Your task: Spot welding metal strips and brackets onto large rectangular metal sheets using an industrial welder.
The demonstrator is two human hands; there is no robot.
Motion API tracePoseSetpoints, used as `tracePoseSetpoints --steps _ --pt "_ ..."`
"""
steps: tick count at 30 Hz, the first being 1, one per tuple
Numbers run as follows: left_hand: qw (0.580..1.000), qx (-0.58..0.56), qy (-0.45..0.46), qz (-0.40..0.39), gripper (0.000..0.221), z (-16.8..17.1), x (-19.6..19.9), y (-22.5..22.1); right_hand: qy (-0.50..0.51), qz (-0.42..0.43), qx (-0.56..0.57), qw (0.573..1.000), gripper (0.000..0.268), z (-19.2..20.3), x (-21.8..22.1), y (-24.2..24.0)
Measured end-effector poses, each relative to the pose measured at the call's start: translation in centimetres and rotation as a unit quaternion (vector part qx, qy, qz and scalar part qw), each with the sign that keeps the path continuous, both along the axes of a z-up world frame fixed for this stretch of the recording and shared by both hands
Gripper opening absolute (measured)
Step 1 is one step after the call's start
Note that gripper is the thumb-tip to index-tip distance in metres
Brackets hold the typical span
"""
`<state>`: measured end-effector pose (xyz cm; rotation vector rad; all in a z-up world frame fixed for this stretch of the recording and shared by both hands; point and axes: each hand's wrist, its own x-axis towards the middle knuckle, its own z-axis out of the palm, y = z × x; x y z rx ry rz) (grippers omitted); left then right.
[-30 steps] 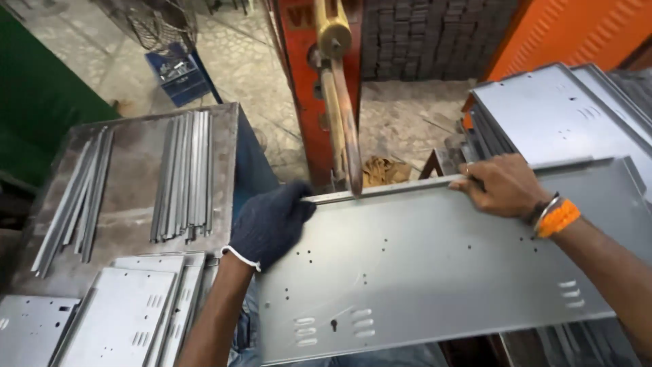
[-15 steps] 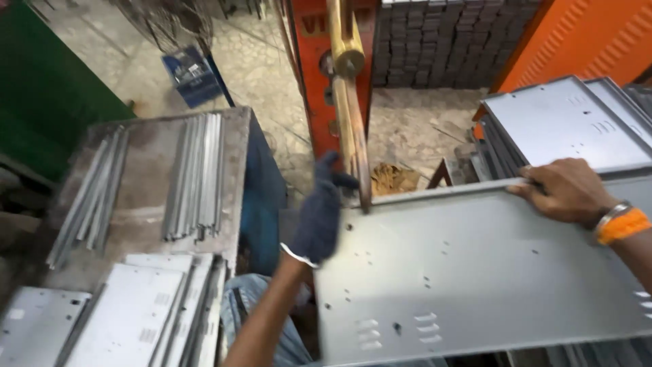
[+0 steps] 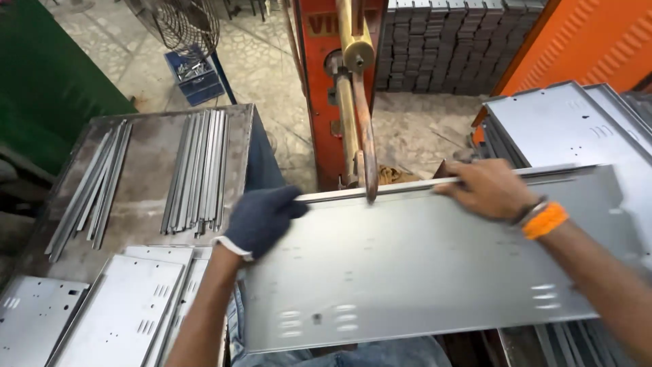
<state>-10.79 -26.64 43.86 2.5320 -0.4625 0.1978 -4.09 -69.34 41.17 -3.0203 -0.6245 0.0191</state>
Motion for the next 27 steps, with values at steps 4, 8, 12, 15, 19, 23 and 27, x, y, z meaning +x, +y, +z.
tracePoseSetpoints --steps 4,8,12,15,19,23,27 --pt "0.996 0.062 0.001 0.061 0.041 -1.4 -0.4 8.6 -0.032 0.120 0.112 0.986 0.047 1.7 -0.6 4.0" --pt "0.985 0.095 0.074 0.121 0.047 -1.7 -1.3 14.5 -0.079 0.134 0.122 0.980 0.043 -0.7 -0.8 4.7" --pt "0.987 0.105 0.024 0.117 0.041 0.7 -2.2 12.9 -0.072 0.063 0.087 0.992 0.046 -0.6 -2.0 6.4" --pt "0.990 0.064 -0.123 0.005 0.041 2.4 -1.8 6.8 -0.060 0.047 0.083 0.994 0.047 0.4 -2.0 7.5" --pt "0.987 -0.016 -0.107 -0.116 0.042 0.9 -0.2 -2.2 -0.051 0.058 0.109 0.991 0.044 0.3 -2.3 8.3" --pt "0.992 0.110 -0.033 -0.052 0.026 -0.5 1.2 -4.9 -0.075 0.088 0.142 0.983 0.042 -0.7 -2.2 8.3" --pt "0.989 0.135 -0.043 -0.048 0.023 0.0 1.5 -4.9 -0.095 0.105 0.160 0.977 0.036 0.0 -2.0 8.6"
